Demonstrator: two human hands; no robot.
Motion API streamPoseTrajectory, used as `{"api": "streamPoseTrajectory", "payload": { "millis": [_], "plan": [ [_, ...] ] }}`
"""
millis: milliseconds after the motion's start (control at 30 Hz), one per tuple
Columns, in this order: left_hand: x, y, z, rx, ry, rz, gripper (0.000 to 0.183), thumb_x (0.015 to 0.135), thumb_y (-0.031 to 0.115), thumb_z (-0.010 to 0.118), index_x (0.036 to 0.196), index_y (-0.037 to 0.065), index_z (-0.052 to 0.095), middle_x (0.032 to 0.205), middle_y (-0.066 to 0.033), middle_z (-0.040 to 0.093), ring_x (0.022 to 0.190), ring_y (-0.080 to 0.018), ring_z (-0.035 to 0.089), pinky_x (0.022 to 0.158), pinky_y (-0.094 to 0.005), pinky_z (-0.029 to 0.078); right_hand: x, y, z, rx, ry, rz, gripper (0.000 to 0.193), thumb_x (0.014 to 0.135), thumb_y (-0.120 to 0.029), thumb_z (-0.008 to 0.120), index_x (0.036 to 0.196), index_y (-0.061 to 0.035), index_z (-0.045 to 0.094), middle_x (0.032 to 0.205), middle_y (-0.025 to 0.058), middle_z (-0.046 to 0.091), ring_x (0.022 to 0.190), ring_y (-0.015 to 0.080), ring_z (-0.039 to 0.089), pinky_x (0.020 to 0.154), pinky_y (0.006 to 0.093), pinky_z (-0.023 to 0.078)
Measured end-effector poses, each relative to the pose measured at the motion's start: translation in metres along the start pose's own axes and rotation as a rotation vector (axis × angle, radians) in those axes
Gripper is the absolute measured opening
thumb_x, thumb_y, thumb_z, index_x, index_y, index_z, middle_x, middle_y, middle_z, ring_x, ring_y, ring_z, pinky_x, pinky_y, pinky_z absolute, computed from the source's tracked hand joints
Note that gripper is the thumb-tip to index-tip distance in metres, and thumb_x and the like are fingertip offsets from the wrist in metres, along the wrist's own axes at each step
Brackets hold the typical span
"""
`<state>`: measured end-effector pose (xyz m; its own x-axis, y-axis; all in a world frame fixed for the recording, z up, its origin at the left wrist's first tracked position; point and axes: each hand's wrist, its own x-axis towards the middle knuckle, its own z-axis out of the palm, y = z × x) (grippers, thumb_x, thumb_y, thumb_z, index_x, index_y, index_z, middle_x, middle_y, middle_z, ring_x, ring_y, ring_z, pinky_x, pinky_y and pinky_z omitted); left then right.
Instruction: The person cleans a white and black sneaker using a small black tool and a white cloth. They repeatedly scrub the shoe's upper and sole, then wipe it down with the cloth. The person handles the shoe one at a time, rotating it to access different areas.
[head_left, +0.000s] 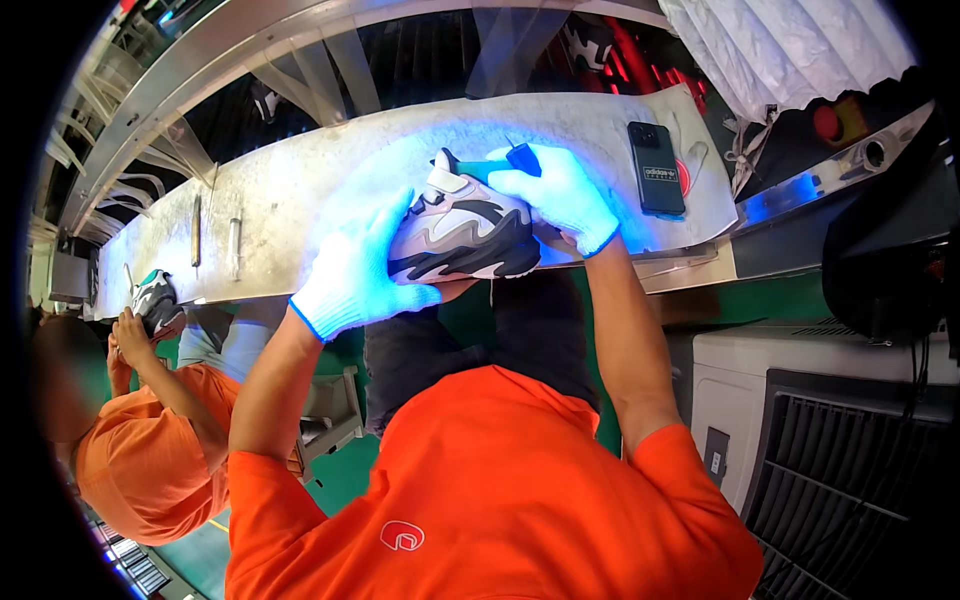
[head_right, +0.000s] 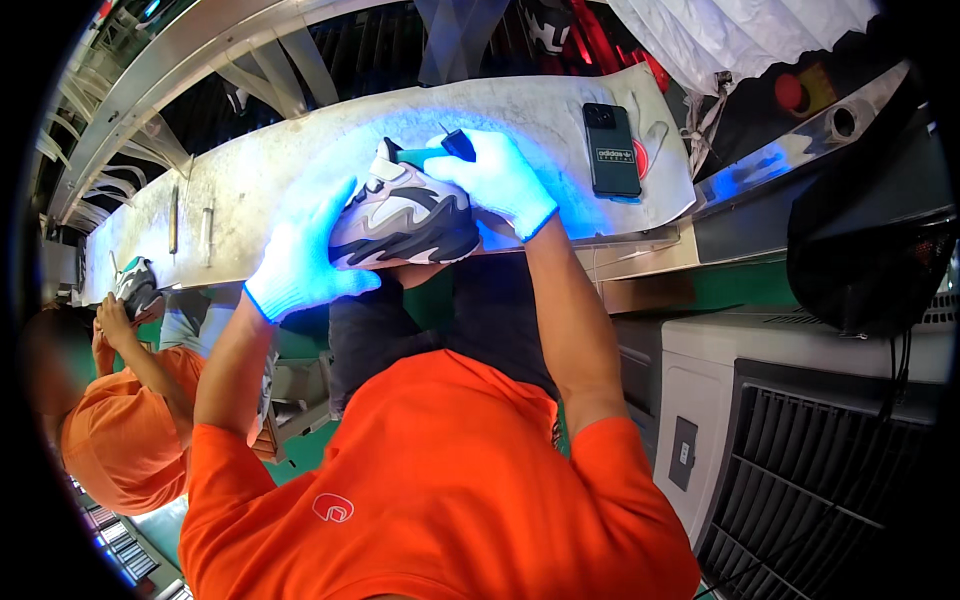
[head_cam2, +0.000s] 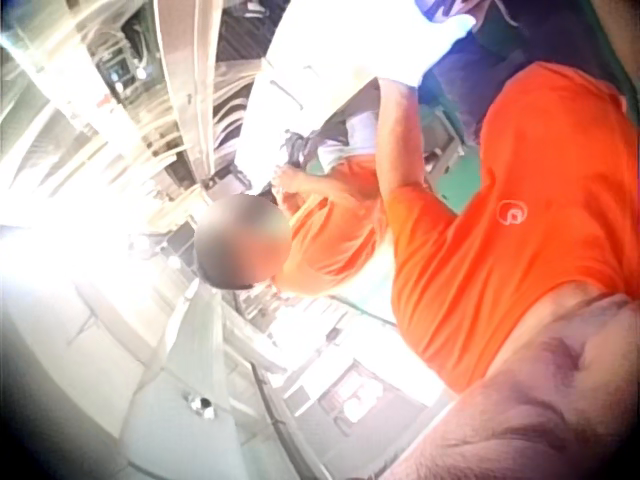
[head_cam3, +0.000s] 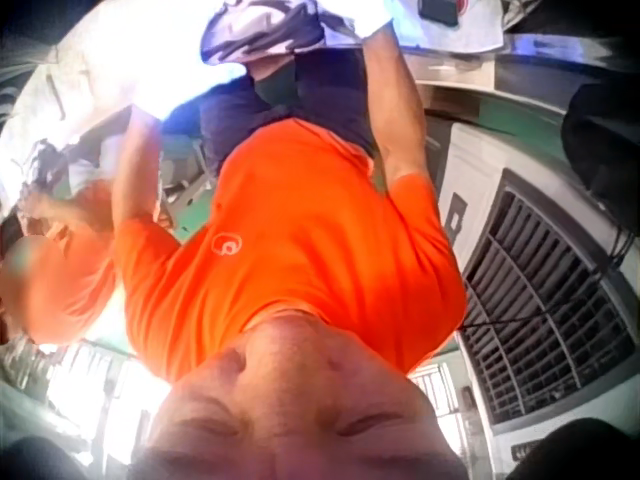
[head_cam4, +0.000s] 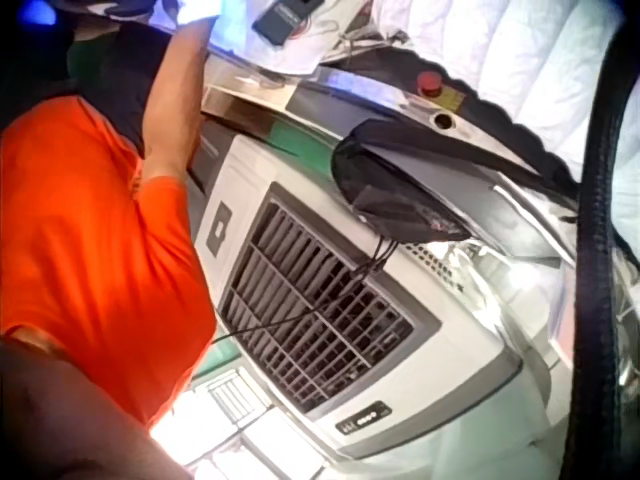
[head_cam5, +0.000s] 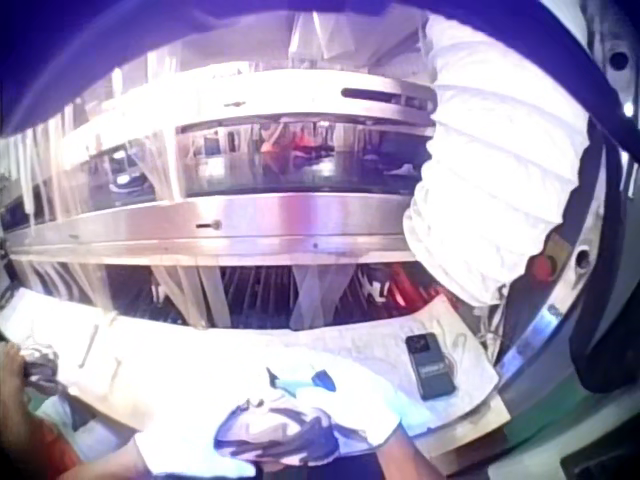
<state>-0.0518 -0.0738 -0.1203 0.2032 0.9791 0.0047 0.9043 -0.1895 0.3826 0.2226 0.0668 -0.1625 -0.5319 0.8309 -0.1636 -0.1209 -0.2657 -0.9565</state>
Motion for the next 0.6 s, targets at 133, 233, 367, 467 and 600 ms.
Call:
{"api": "streamPoseTrajectory", "payload": {
  "millis": [133,233,367,467,600],
  "plan": [
    [0.015,0.032,-0.007,-0.069,-0.055,0.043,0.133,0.074,0.049,0.099,0.179,0.008,0.029,0.170,-0.0325,0.049,0.143,-0.0522,0.063,0.119,-0.0532,0.055,-0.002,-0.009,-0.002,-0.152,-0.034,-0.025,0.032,0.100,-0.008,0.081,0.130,0.0017,0.081,0.114,0.0055,0.079,0.102,0.0151,0.072,0.092,0.0327,0.059],
    [0.021,0.042,0.006,-0.056,-0.009,-0.022,0.137,0.067,0.045,0.102,0.178,0.005,0.034,0.173,-0.0314,0.047,0.156,-0.0508,0.052,0.128,-0.0533,0.045,-0.005,-0.007,-0.003,-0.221,-0.043,-0.097,0.034,0.099,-0.010,0.083,0.131,0.0012,0.081,0.114,0.0062,0.080,0.103,0.0159,0.073,0.093,0.0333,0.060],
    [0.026,0.063,0.006,0.015,-0.077,-0.107,0.139,0.066,0.042,0.104,0.180,0.014,0.032,0.178,-0.0384,0.031,0.152,-0.0541,0.055,0.123,-0.0547,0.052,-0.010,-0.009,-0.002,-0.174,-0.048,-0.114,0.030,0.099,-0.008,0.082,0.127,0.0009,0.081,0.109,0.0058,0.079,0.102,0.0147,0.074,0.092,0.0321,0.060],
    [0.030,0.074,0.005,0.008,-0.090,-0.118,0.139,0.064,0.040,0.105,0.180,0.017,0.034,0.180,-0.0392,0.026,0.150,-0.0549,0.057,0.120,-0.0543,0.055,-0.008,-0.003,-0.004,-0.108,-0.055,-0.120,0.027,0.100,-0.008,0.081,0.125,0.0002,0.081,0.107,0.0066,0.079,0.095,0.0143,0.074,0.085,0.0318,0.061],
    [0.028,0.067,0.025,0.063,0.076,-0.008,0.126,0.064,0.041,0.104,0.172,0.017,0.045,0.179,-0.0354,0.028,0.142,-0.0563,0.060,0.112,-0.0572,0.060,-0.014,-0.015,-0.010,-0.200,0.187,-0.048,0.022,0.104,-0.014,0.078,0.122,-0.0009,0.080,0.106,0.0092,0.079,0.077,0.0132,0.072,0.068,0.0311,0.059]
  ]
}}
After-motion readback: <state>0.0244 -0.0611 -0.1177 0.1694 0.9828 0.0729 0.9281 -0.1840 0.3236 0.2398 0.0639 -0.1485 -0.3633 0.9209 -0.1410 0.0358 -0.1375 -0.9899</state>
